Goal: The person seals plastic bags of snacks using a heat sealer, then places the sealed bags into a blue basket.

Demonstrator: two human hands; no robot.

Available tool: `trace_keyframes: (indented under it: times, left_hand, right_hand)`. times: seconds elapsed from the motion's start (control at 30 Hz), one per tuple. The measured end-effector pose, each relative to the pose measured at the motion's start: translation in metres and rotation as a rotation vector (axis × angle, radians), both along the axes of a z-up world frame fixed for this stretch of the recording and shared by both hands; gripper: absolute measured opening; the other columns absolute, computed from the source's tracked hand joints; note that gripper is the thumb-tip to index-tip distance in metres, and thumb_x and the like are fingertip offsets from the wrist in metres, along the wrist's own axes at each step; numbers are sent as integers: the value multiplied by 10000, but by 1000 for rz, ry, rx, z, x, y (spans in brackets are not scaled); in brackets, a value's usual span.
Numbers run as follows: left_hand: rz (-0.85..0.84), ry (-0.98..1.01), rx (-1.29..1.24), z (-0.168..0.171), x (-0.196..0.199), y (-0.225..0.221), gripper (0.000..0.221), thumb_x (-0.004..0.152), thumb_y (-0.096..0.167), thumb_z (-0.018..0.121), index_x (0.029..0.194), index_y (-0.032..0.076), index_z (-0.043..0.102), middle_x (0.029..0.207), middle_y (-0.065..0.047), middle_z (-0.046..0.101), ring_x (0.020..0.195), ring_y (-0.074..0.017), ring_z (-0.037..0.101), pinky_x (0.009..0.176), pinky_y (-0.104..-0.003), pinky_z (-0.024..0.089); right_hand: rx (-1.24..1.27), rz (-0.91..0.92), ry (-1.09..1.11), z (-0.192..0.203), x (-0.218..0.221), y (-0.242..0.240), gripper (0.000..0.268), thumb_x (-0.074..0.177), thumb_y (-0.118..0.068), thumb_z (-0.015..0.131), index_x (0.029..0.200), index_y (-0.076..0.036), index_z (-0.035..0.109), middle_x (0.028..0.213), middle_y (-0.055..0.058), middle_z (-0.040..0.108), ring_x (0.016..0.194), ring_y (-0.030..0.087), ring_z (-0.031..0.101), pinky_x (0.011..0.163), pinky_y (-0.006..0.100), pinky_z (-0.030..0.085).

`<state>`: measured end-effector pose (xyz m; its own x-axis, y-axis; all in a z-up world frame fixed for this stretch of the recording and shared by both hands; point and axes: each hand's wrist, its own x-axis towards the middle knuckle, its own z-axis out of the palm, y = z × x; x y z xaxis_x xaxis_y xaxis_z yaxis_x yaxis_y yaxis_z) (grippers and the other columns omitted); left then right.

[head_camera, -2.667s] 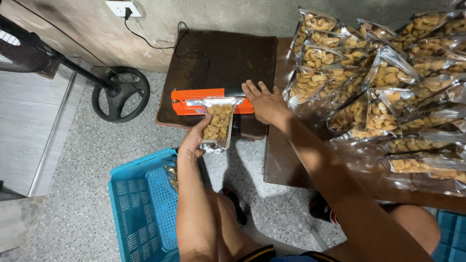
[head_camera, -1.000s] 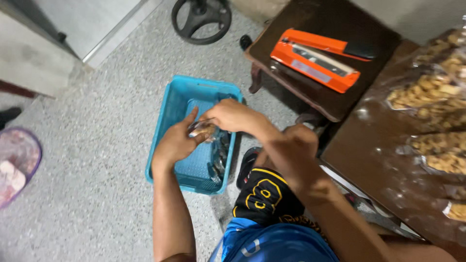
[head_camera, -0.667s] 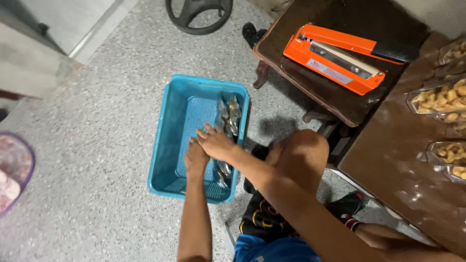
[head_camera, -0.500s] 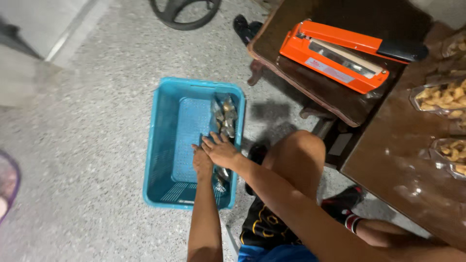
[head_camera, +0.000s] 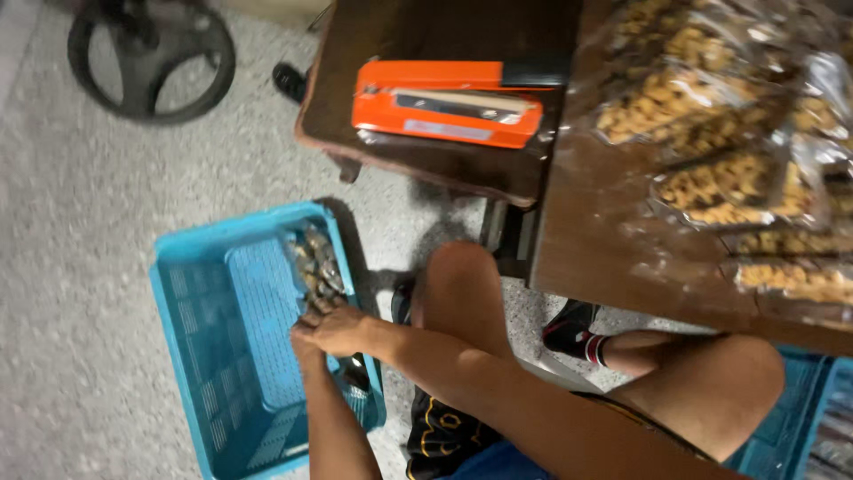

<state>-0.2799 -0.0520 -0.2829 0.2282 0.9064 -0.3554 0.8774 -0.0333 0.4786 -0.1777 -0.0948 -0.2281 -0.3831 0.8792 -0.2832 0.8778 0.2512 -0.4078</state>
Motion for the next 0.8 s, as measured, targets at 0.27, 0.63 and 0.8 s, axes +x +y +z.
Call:
trace_keyframes:
  times: [0.27,0.63,0.8]
  left_hand:
    - [69,-636,403,166,50,6,184,939,121,660,1033,45,798,891,-115,766,785,-165,709,664,-317,532]
    - [-287,-957,314,310,289,-87,169,949,165,773,992,2,767,891,-101,763,809,-146,692,765,-294,547]
    - [-384,-996,60,327,347,-124,181,957,192,726,1007,24,773,864,-58,774,784,-92,674,733,-256,539]
  right_hand:
    - [356,-150,451,150,80,-11,916,747,18,594,1566,-344,401,1612,120,451,1418,381,519,1055,417,535]
    - [808,-851,-475,329,337,-194,184,859,-207,739,1024,-144,689,1271,117,637,1173,330,619,981,474,527]
    - [826,-1419,-750,311,431,-252,596,809,-349,703,1252,47,658,1053,211,735,867,394,704,650,500,560]
